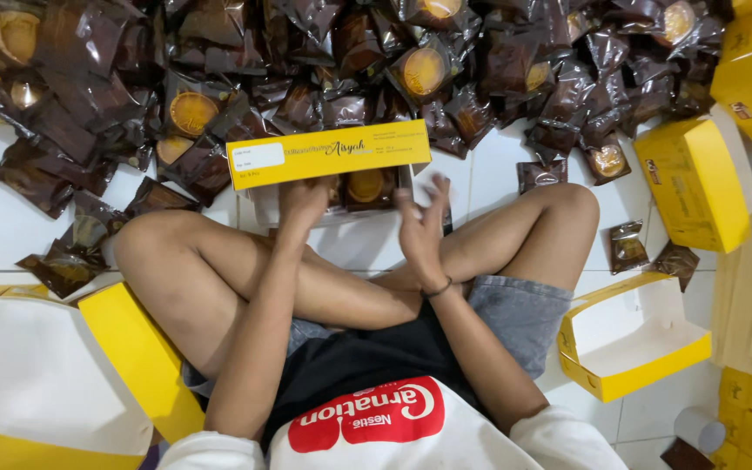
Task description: The person sits on the floor and packs individually wrapped snacks into yellow boxes. They repeatedly pick up snacks from a large pile, place them into a box, close the box, and set it aside.
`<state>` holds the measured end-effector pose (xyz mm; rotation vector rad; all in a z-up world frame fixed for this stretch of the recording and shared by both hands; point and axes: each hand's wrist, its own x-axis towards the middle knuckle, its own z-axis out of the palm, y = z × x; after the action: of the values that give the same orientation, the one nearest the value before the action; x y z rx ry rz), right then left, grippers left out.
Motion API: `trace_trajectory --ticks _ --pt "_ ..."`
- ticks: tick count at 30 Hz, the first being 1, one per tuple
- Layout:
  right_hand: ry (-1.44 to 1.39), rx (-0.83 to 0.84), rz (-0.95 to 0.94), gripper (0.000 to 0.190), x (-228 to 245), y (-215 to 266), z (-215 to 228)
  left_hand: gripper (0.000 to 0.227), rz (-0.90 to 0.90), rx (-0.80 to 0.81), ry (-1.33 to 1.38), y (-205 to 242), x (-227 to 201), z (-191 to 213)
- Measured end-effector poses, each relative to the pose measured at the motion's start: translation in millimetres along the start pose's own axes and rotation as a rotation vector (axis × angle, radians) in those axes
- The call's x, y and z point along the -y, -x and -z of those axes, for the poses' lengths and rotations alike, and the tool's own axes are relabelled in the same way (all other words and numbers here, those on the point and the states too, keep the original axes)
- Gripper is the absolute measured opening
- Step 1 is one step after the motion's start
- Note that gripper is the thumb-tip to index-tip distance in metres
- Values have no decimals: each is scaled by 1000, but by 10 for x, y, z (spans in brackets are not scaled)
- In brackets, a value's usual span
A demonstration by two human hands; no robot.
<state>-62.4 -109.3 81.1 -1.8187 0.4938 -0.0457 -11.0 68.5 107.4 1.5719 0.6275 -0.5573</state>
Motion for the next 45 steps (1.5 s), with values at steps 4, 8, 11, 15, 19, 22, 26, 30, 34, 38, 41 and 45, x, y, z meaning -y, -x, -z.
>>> trace_trajectory --ticks 4,8,11,15,19,22,26,30,34,38,41,45 --pt "54 222 164 50 -438 -610 74 51 -154 -21 -221 -392 420 -305" --pt "457 52 322 65 -208 -1157 324 65 7 -123 -126 -406 498 -345" --pt "802 53 509 83 -89 -1544 417 75 -25 -324 -102 -426 617 -392" --pt "715 45 630 38 -227 -1759 789 24 -452 -395 199 134 466 -499" --pt "457 147 528 9 -79 -1153 1401 6 -649 -37 198 277 470 -828" --pt "522 283 439 8 -191 -825 1711 47 -853 127 61 381 308 -883" --pt "469 448 405 26 147 -335 1513 60 -893 378 -99 371 234 -892" --pt "397 419 445 41 82 -396 1494 31 -601 405 183 123 521 -972" --pt "181 264 336 32 -161 -484 1562 47 -454 344 404 77 622 -1017" --pt "79 -53 328 25 -145 -313 1223 71 -420 406 421 143 616 -1191" --pt "-53 -147 320 27 -72 -276 1251 77 -398 293 322 56 677 -1140" --pt "154 -203 422 30 -228 -195 1192 75 -320 386 381 343 332 -945"
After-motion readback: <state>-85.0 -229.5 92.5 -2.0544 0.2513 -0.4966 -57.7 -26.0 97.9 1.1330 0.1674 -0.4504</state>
